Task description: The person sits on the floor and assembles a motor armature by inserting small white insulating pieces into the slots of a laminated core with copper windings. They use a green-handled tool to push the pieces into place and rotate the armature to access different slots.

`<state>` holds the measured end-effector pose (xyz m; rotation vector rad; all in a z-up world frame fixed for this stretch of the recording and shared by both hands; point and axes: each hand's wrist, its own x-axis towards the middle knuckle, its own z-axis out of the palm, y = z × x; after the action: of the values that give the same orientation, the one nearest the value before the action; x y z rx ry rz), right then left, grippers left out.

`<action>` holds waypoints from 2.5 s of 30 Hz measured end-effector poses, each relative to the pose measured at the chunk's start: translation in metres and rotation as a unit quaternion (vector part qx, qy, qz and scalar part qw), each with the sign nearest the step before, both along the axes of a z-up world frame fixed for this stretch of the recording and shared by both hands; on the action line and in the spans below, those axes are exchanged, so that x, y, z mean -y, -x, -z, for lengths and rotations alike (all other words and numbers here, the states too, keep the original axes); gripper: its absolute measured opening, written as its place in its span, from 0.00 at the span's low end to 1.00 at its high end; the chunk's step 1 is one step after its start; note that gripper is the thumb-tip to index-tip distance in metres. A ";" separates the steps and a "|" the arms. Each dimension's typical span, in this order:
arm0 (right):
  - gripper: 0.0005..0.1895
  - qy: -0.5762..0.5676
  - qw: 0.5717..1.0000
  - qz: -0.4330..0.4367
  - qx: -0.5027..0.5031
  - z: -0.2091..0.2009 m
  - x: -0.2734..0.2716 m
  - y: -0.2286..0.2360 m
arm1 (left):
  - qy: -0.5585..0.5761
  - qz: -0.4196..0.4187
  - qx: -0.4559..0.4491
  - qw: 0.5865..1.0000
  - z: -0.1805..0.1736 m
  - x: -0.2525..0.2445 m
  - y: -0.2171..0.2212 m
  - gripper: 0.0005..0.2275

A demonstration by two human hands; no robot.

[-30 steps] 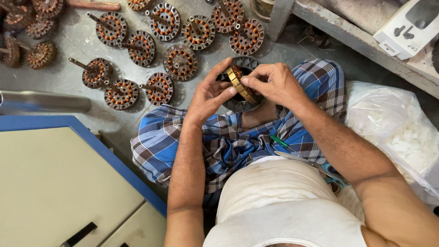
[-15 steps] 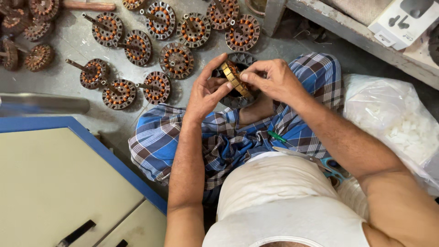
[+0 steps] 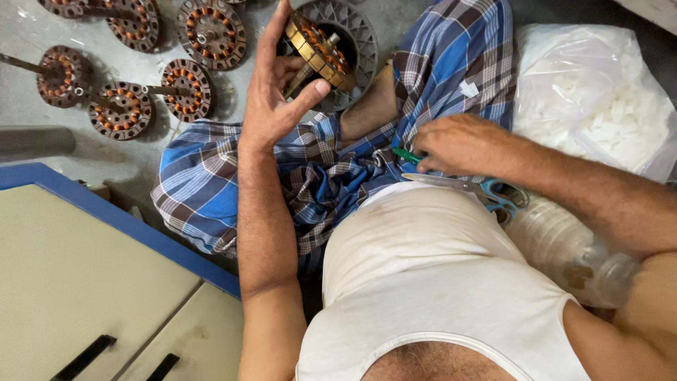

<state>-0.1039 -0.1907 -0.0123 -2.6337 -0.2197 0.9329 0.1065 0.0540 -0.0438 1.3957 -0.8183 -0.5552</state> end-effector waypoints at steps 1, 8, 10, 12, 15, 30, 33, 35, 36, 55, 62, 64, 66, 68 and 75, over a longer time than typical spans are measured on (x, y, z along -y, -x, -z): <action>0.18 0.008 1.000 0.008 0.004 0.003 -0.005 0.006 | -0.002 -0.008 0.003 1.000 -0.001 0.001 -0.001 0.42; 0.13 0.016 0.995 0.099 0.020 -0.001 -0.029 0.007 | -0.005 -0.061 -0.036 0.997 -0.012 0.016 0.007 0.40; 0.13 0.008 0.992 0.125 -0.018 -0.008 -0.027 0.002 | -0.013 -0.073 -0.050 0.996 -0.011 0.017 0.006 0.40; 0.13 -0.001 0.986 0.151 -0.074 -0.017 -0.022 -0.006 | -0.017 -0.076 -0.083 0.993 -0.009 0.018 0.006 0.40; 0.15 -0.066 0.984 0.165 -0.022 -0.036 -0.011 -0.015 | -0.010 -0.081 -0.113 0.990 -0.007 0.018 0.005 0.40; 0.11 -0.300 0.796 0.197 0.488 -0.052 -0.033 -0.066 | -0.001 -0.034 -0.090 0.995 -0.008 0.012 0.000 0.40; 0.14 -0.277 0.796 0.164 0.512 -0.039 -0.035 -0.067 | -0.008 -0.042 -0.109 0.993 -0.007 0.013 -0.001 0.40; 0.14 -0.276 0.796 0.150 0.517 -0.034 -0.035 -0.068 | -0.022 -0.048 -0.102 0.993 -0.008 0.015 0.000 0.40; 0.14 -0.276 0.796 0.143 0.519 -0.031 -0.035 -0.068 | -0.029 -0.052 -0.099 0.993 -0.008 0.014 0.000 0.41; 0.12 -0.228 0.788 0.099 0.564 -0.014 -0.042 -0.070 | -0.029 -0.053 -0.110 0.992 -0.003 0.015 -0.001 0.40; 0.12 -0.252 0.789 0.178 0.531 -0.023 -0.048 -0.074 | -0.024 -0.050 -0.123 0.991 -0.005 0.014 -0.001 0.40; 0.11 -0.259 0.791 0.192 0.520 -0.025 -0.047 -0.073 | -0.020 -0.051 -0.124 0.991 -0.005 0.015 -0.001 0.40; 0.11 -0.249 0.791 0.186 0.528 -0.026 -0.047 -0.073 | -0.025 -0.056 -0.127 0.990 -0.006 0.015 -0.001 0.39; 0.11 -0.225 0.792 0.149 0.548 -0.027 -0.047 -0.073 | -0.019 -0.056 -0.128 0.990 -0.007 0.016 -0.001 0.39; 0.11 -0.250 0.794 0.172 0.527 -0.026 -0.044 -0.074 | -0.010 -0.060 -0.119 0.991 -0.008 0.016 0.000 0.38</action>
<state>-0.0296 -0.1463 0.0141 -2.2439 -0.1859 -0.7043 0.1066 0.0378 -0.0363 1.3557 -0.5345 -0.6242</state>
